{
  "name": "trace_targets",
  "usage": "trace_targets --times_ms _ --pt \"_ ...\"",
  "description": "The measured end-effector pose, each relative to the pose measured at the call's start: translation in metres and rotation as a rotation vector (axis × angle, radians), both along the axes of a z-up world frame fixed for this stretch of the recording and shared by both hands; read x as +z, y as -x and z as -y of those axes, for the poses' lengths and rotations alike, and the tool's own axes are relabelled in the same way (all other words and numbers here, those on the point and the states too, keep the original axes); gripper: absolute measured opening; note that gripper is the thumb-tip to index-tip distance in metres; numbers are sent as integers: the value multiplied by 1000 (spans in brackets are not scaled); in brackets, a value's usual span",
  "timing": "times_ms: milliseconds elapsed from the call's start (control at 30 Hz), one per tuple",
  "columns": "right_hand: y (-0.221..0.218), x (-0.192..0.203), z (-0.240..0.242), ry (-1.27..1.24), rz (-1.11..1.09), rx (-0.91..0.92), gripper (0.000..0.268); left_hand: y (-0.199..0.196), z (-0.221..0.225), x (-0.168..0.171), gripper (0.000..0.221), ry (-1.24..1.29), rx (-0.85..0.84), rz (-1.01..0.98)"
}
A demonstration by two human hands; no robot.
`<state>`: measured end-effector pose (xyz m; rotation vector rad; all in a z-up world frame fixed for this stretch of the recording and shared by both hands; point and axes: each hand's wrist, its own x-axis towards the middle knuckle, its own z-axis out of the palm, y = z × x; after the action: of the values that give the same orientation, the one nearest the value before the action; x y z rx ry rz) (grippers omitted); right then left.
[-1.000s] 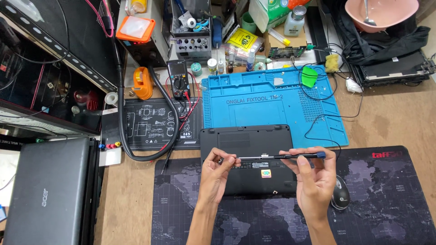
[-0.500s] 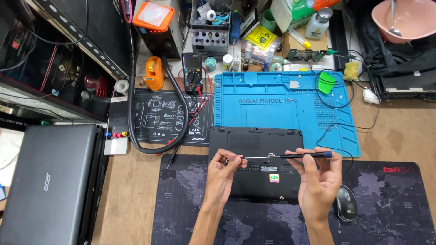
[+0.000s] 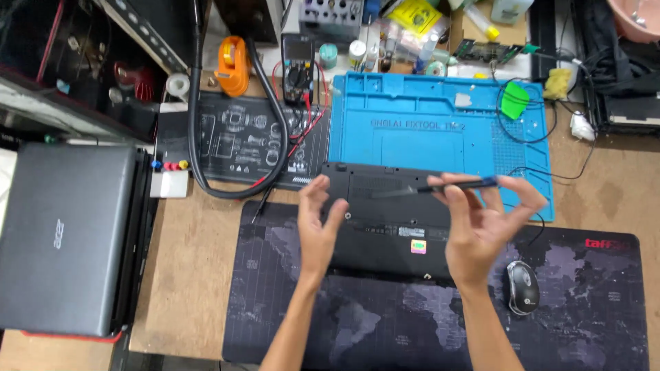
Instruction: Unscrewing and prying open the back cover of a laptop for repair
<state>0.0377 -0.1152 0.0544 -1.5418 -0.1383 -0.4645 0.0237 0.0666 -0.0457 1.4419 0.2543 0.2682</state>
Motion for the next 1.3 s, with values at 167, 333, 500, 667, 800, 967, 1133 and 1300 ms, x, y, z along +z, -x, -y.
trace_targets --times_ms 167,333,500,667,800,967,1133,1300 --pt "-17 -21 -29 86 193 187 39 3 -36 -39 32 -552 55 41" --pt "-21 -43 -58 196 187 399 26 7 -51 -65 30 -704 14 77" --pt "-18 -53 -70 225 284 466 32 9 -50 -67 29 -747 11 83" --pt "-20 -52 -76 283 304 498 30 7 -50 -69 30 -769 14 94" --pt "-23 -72 -76 376 398 417 34 6 -50 -67 28 -796 18 106" --pt "-23 -67 -81 418 496 367 36 6 -49 -66 26 -823 33 112" --pt "-18 -49 -93 371 451 418 30 7 -49 -70 23 -871 46 122" --pt "-18 -52 -90 318 450 401 32 6 -48 -63 23 -844 43 127"
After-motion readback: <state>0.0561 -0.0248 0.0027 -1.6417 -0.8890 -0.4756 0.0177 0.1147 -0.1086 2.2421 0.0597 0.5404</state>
